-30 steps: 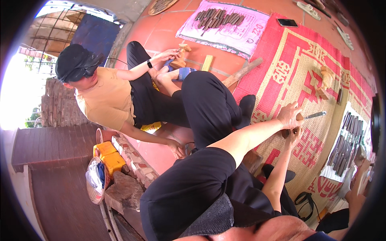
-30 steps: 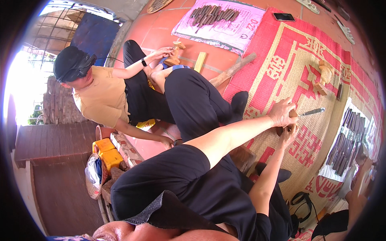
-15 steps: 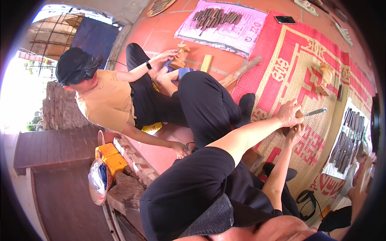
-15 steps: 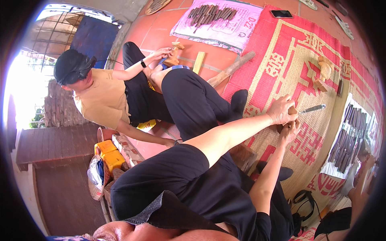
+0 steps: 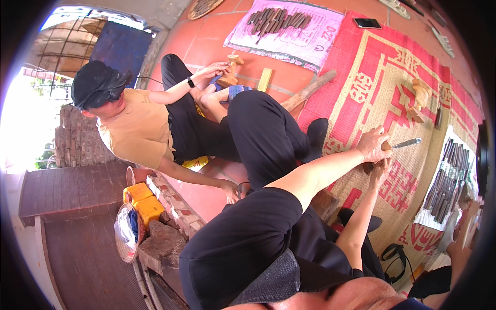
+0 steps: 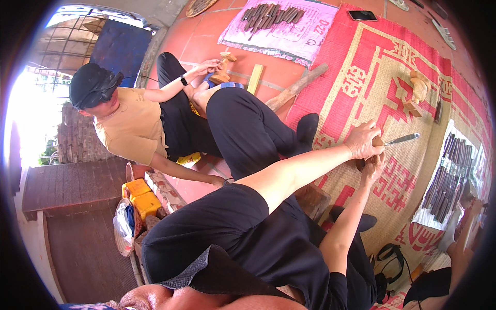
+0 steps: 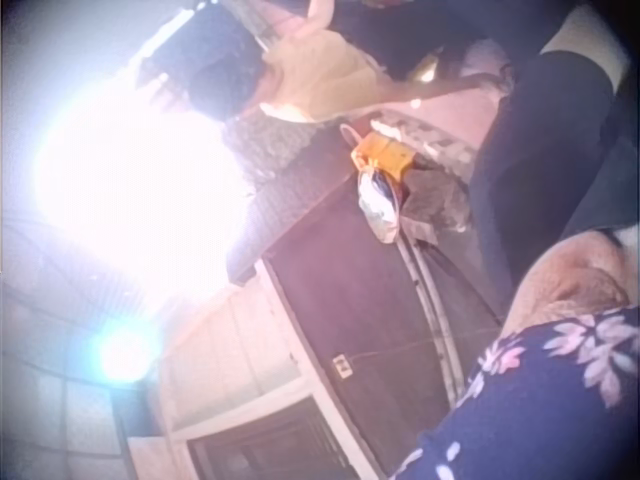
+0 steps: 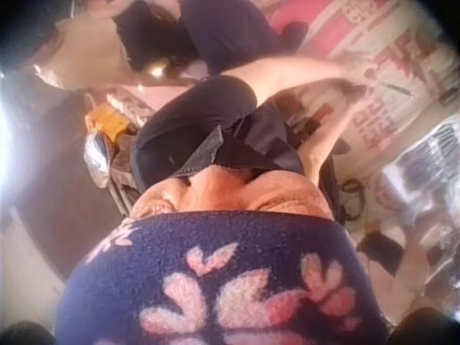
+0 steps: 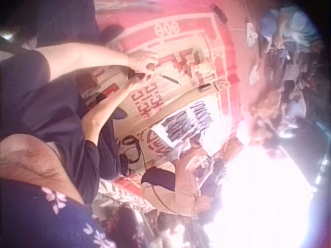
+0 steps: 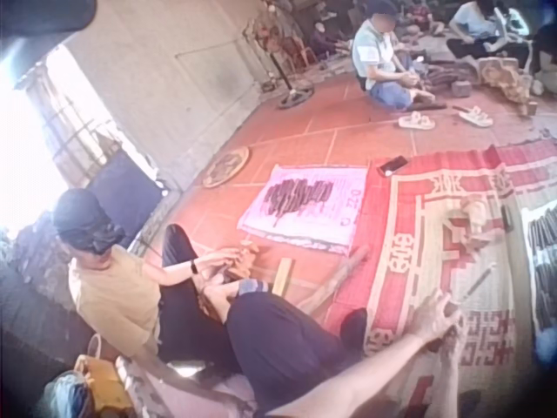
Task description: The person sits on a mat and uses a knife to carve a small wooden block, repeatedly peeling thin shavings from its surface. The person rotates the block and continues carving while other people work nearby.
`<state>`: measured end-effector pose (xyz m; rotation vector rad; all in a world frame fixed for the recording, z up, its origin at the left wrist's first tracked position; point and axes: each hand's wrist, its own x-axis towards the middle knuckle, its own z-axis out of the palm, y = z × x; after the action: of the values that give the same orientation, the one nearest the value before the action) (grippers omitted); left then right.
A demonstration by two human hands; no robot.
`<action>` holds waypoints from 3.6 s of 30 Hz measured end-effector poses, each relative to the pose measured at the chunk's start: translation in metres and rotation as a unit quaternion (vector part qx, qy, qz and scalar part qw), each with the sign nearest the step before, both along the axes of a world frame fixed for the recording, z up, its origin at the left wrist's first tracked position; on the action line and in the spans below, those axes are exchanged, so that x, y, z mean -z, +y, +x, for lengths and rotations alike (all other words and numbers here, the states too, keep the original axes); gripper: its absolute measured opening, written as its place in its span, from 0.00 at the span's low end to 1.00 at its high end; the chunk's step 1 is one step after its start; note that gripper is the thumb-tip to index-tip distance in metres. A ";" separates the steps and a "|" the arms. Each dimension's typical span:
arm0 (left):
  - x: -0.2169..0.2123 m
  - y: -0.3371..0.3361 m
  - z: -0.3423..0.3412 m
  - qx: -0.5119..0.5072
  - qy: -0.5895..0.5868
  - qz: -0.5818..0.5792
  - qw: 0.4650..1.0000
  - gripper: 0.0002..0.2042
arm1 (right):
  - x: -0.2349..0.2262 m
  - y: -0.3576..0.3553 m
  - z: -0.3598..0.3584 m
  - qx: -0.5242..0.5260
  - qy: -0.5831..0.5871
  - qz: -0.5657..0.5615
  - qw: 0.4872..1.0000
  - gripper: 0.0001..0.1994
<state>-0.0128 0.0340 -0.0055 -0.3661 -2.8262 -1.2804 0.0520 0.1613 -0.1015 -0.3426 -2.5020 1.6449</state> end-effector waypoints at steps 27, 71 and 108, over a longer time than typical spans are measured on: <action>0.007 0.001 0.002 0.009 0.010 0.001 1.000 0.24 | -0.004 0.004 -0.003 -0.024 0.016 -0.154 0.988 0.14; 0.005 -0.006 -0.005 -0.019 -0.018 0.002 1.000 0.21 | -0.016 0.010 -0.007 -0.071 -0.014 -0.018 0.997 0.07; -0.003 0.000 0.002 0.007 0.033 -0.021 0.999 0.22 | 0.016 0.041 -0.026 0.073 -0.103 -0.015 0.992 0.04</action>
<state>-0.0110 0.0341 -0.0025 -0.4206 -2.8040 -1.1905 0.0263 0.2024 -0.1173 -0.7170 -2.5253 1.6663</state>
